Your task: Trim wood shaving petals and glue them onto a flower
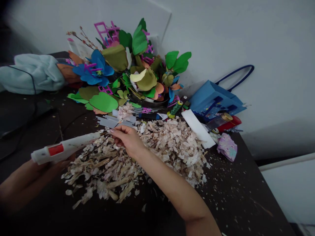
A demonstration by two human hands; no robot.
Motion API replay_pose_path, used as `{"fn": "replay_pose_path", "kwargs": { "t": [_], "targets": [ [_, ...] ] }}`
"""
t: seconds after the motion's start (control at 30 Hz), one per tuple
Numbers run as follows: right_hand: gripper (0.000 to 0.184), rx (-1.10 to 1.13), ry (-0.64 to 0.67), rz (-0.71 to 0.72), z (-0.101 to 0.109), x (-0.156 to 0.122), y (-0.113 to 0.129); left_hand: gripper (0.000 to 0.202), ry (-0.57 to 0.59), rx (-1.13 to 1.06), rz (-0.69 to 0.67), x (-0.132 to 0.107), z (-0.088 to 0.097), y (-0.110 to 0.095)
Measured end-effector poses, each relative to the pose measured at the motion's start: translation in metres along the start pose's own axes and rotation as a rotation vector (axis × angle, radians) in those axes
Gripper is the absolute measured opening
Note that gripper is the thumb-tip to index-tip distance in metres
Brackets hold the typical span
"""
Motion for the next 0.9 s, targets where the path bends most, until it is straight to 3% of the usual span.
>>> {"fn": "replay_pose_path", "kwargs": {
  "t": [0.13,0.4,0.9],
  "targets": [
    [0.026,-0.013,0.004,0.008,0.001,-0.001,0.001,0.056,0.01,0.009,0.004,0.001,-0.001,0.003],
    [0.023,0.011,0.009,0.017,0.001,0.0,-0.001,0.034,-0.048,-0.006,-0.083,0.002,0.005,-0.014],
    [0.027,-0.015,0.007,0.003,0.003,-0.001,-0.001,0.046,-0.004,0.047,-0.02,0.0,0.0,0.005]
  ]
}}
Point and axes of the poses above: each hand's wrist, its own x-axis towards the middle knuckle, its own z-axis out of the back of the hand, y = z × x, the point moved 10 cm from there along x, towards the middle knuckle, and after that the axes turned 8 degrees about -y, right-handed, at the moved point
